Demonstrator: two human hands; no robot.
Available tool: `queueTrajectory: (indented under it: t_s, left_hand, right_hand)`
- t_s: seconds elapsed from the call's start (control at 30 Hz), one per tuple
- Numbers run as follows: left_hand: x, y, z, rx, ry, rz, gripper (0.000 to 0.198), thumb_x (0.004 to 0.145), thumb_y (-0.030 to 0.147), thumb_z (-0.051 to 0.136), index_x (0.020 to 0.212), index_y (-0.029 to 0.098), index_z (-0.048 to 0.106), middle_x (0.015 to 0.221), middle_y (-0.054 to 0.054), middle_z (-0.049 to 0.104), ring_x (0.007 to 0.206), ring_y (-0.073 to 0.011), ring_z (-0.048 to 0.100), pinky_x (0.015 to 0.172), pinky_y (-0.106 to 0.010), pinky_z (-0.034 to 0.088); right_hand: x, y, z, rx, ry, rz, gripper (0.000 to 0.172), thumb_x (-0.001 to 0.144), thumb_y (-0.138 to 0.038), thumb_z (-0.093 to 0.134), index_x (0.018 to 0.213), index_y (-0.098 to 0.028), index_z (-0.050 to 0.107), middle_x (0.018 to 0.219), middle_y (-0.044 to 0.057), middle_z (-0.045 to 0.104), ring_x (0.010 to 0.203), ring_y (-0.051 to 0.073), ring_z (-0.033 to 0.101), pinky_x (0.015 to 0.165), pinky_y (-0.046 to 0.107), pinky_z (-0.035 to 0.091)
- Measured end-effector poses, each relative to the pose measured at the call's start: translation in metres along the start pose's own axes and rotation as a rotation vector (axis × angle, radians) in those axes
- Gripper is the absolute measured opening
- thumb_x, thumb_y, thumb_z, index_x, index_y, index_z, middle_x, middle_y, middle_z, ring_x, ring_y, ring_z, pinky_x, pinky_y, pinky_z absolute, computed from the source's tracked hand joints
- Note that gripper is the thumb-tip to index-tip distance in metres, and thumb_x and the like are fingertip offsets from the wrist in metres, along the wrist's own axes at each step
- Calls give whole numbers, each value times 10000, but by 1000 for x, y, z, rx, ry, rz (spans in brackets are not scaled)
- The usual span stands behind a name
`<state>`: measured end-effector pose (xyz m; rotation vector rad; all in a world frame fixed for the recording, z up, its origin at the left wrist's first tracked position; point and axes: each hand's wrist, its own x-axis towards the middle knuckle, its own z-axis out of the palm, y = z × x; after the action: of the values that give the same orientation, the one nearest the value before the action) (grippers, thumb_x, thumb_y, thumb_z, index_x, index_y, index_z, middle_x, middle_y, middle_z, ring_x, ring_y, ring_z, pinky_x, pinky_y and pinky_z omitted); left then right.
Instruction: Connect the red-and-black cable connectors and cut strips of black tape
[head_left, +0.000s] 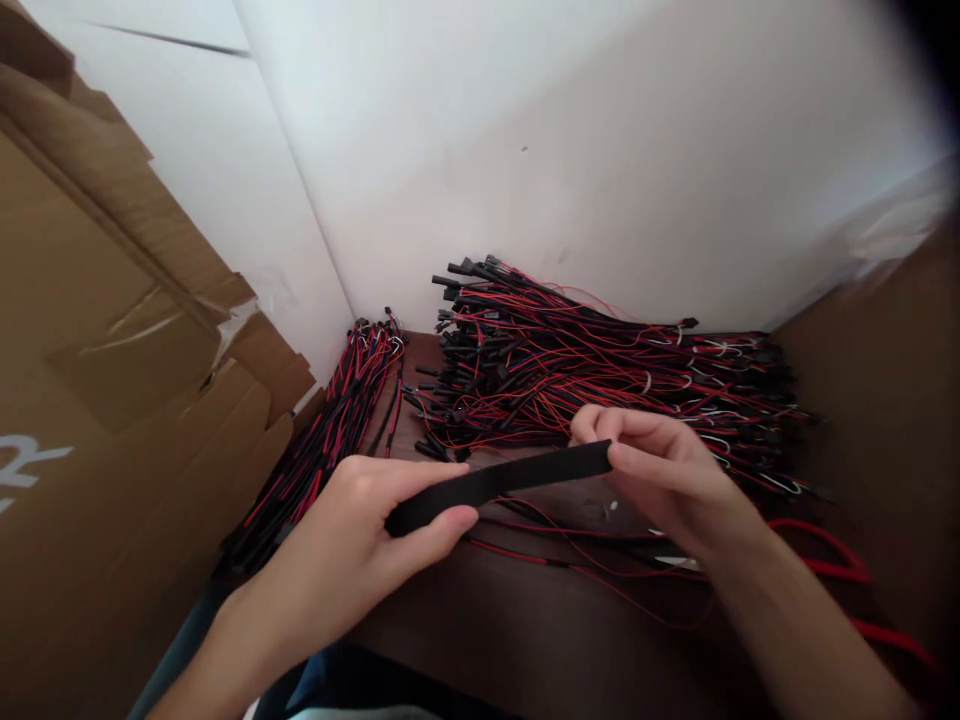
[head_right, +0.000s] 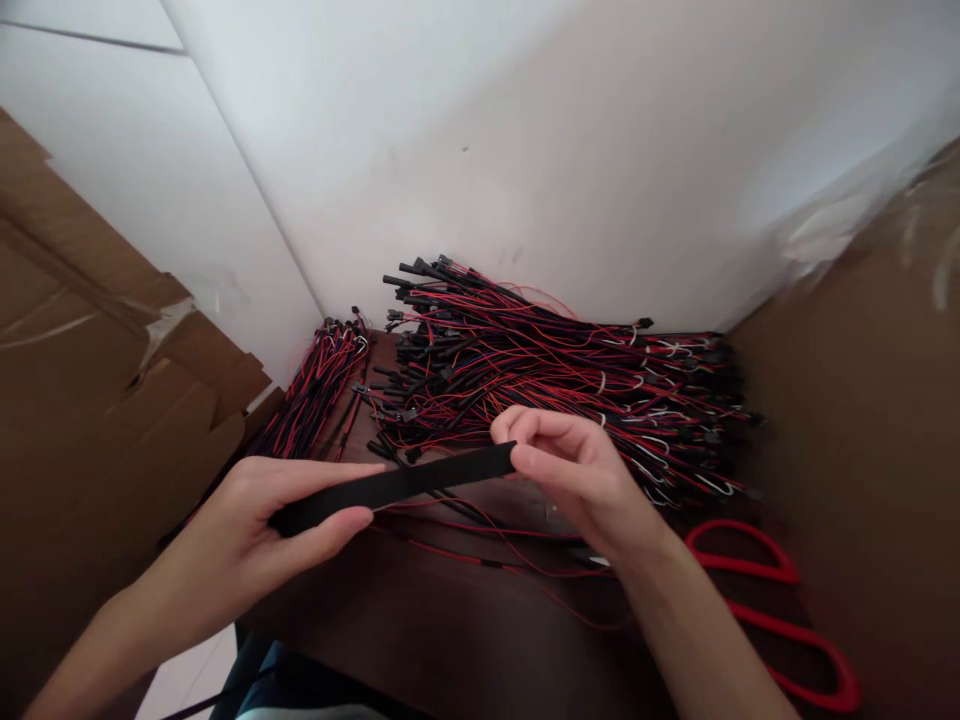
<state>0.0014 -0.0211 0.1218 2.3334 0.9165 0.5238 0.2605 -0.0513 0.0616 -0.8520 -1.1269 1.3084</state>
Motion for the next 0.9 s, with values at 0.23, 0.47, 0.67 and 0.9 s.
queueTrajectory:
  t_s: [0.23, 0.47, 0.67, 0.9]
  left_hand:
    - [5, 5, -9, 138, -170, -160, 208, 889, 335, 558, 887, 218, 730, 918, -38, 678, 811, -189, 640, 745, -306, 512]
    - [30, 8, 0, -102, -205, -87, 724, 811, 291, 655, 1456, 170, 349, 1457, -144, 456, 1334, -285, 440, 1107, -439, 368]
    - [52, 5, 23, -508, -291, -145, 584, 902, 332, 577, 1419, 161, 365, 1221, -146, 655, 1128, -241, 630, 947, -385, 497]
    - [59, 2, 23, -452, -329, -157, 188, 935, 174, 463, 903, 133, 644, 881, -65, 753, 850, -172, 704, 813, -297, 535]
  right_hand:
    - [17, -27, 10, -635, -42, -51, 215, 829, -336, 651, 682, -199, 574, 790, 29, 570, 723, 157, 507, 620, 279, 402]
    - [24, -27, 25, -673, -41, -50, 183, 849, -293, 595, 703, -198, 540, 757, 13, 552, 698, 139, 489, 597, 253, 391]
    - [21, -34, 28, -766, -13, -70, 165, 838, -267, 592, 694, -196, 554, 708, 12, 567, 655, 136, 505, 568, 250, 397]
    - [8, -37, 15, -1040, 33, -158, 156, 849, -261, 588, 702, -210, 576, 722, 15, 604, 649, 144, 533, 576, 272, 410]
